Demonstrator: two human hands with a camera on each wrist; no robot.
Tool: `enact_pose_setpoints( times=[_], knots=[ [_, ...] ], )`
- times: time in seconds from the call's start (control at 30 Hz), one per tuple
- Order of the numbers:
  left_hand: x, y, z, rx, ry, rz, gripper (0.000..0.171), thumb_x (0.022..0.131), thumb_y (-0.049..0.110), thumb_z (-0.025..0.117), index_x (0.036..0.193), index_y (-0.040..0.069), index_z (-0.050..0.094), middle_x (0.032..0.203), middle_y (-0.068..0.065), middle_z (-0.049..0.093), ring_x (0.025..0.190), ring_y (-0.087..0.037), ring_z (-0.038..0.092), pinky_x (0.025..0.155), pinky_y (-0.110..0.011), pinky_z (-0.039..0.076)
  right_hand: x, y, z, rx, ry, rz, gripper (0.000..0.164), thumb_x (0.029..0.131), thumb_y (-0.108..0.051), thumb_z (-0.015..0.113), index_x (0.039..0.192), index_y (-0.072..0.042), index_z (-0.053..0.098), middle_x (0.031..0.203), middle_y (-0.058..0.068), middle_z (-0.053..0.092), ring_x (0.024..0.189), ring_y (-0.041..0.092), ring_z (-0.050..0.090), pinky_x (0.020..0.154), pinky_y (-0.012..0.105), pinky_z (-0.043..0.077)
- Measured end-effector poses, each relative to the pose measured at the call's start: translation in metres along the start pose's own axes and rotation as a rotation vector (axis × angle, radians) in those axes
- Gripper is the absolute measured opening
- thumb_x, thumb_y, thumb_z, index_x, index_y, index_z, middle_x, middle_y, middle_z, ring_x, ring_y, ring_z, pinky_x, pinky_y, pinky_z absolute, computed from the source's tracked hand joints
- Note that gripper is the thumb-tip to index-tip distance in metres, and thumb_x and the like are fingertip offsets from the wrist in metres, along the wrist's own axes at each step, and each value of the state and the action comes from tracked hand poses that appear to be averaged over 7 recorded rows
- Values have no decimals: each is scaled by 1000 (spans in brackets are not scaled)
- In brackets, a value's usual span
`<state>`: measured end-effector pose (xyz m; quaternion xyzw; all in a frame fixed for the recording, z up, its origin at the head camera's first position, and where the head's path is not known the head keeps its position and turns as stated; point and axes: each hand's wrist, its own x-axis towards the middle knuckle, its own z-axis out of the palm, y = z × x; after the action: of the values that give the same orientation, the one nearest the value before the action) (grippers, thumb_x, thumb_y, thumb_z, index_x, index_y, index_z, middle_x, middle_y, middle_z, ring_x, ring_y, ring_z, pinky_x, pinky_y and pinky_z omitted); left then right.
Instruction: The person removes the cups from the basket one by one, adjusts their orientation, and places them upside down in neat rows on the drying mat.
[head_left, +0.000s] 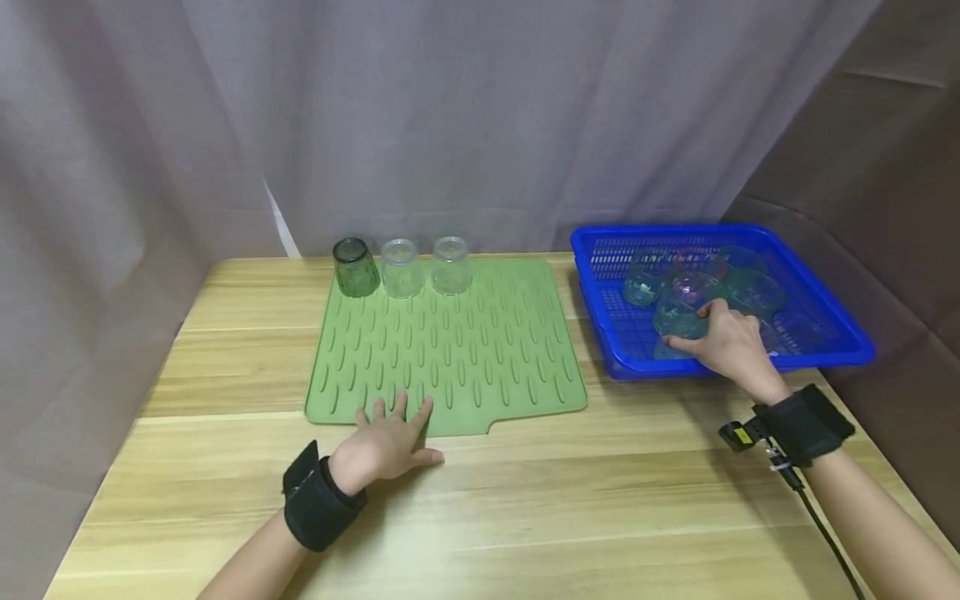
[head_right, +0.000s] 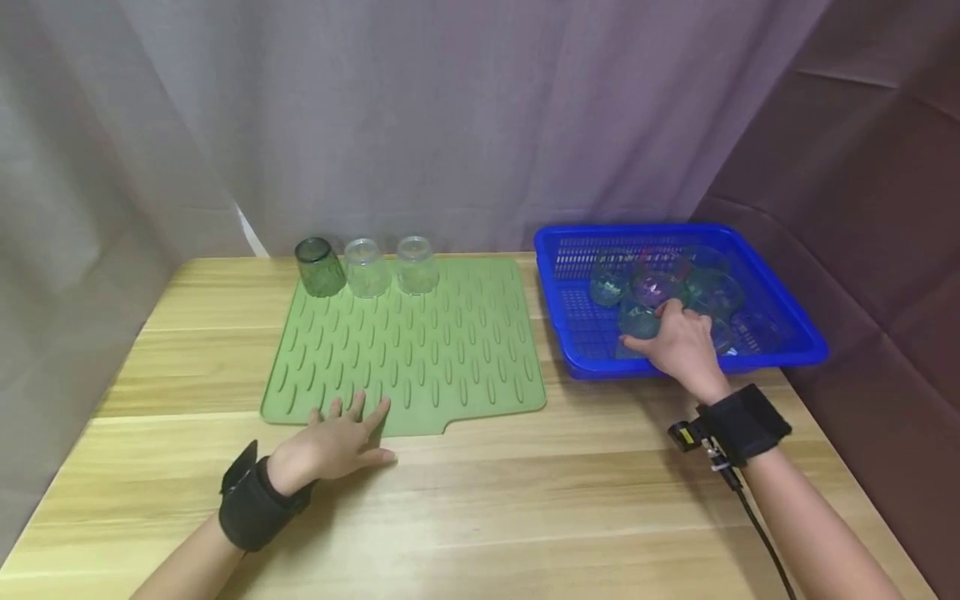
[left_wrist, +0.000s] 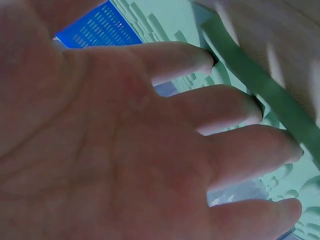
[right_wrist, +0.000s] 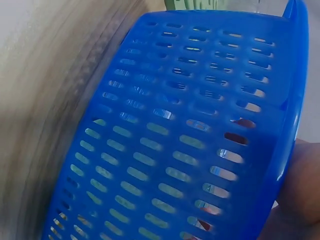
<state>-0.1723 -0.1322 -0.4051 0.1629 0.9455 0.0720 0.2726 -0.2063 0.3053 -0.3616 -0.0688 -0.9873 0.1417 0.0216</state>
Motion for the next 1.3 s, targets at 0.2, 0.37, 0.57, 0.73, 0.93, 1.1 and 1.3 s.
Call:
enact_pose_setpoints(
  times=[0.2, 0.37, 0.57, 0.73, 0.93, 1.1, 1.3],
  knots=[
    [-1, 1, 1, 4, 5, -5, 79, 92, 54, 55, 155, 17, 23, 159, -26, 16, 142, -55, 16, 112, -72, 15, 3, -2, -2, -7, -42, -2, 71, 80, -34, 76, 116, 15, 41, 107, 42, 53, 100, 60, 45, 96, 67, 24],
    [-1, 2, 0, 20, 27, 5, 79, 92, 54, 55, 155, 16, 24, 158, -26, 16, 142, -55, 17, 112, -71, 15, 5, -3, -3, -3, -56, 4, 70, 77, -30, 78, 116, 15, 42, 109, 42, 54, 101, 62, 43, 95, 66, 23],
    [-1, 4, -1, 38, 36, 2, 81, 91, 55, 56, 155, 17, 25, 158, -26, 17, 141, -55, 17, 113, -71, 14, 2, -4, -4, -14, -36, -14, 74, 74, -33, 81, 116, 16, 43, 104, 41, 57, 96, 62, 44, 92, 67, 24],
    [-3, 3, 1, 42, 46, -3, 82, 90, 55, 57, 154, 16, 25, 158, -26, 17, 141, -55, 18, 113, -71, 15, 3, -15, -9, -31, -22, -77, 79, 72, -34, 82, 117, 19, 44, 97, 40, 60, 92, 58, 49, 91, 65, 28],
    [-2, 3, 3, 38, 53, -2, 82, 90, 55, 57, 154, 16, 25, 158, -26, 17, 141, -55, 18, 113, -70, 15, 4, -25, -16, -34, 18, -106, 83, 70, -35, 84, 121, 19, 46, 102, 43, 57, 102, 60, 39, 87, 66, 31],
    [-1, 3, 4, 45, 58, 4, 81, 91, 54, 56, 155, 15, 24, 158, -27, 17, 141, -56, 17, 116, -65, 16, 5, -34, -18, -56, 65, -141, 81, 69, -35, 84, 126, 12, 50, 105, 41, 57, 102, 57, 35, 79, 66, 24],
    [1, 3, 6, 23, 51, 5, 82, 91, 53, 57, 155, 14, 23, 158, -28, 14, 141, -57, 15, 117, -60, 21, 9, -41, -29, -69, 55, -184, 83, 72, -39, 82, 128, 11, 49, 104, 38, 60, 90, 54, 51, 75, 67, 31]
  ],
)
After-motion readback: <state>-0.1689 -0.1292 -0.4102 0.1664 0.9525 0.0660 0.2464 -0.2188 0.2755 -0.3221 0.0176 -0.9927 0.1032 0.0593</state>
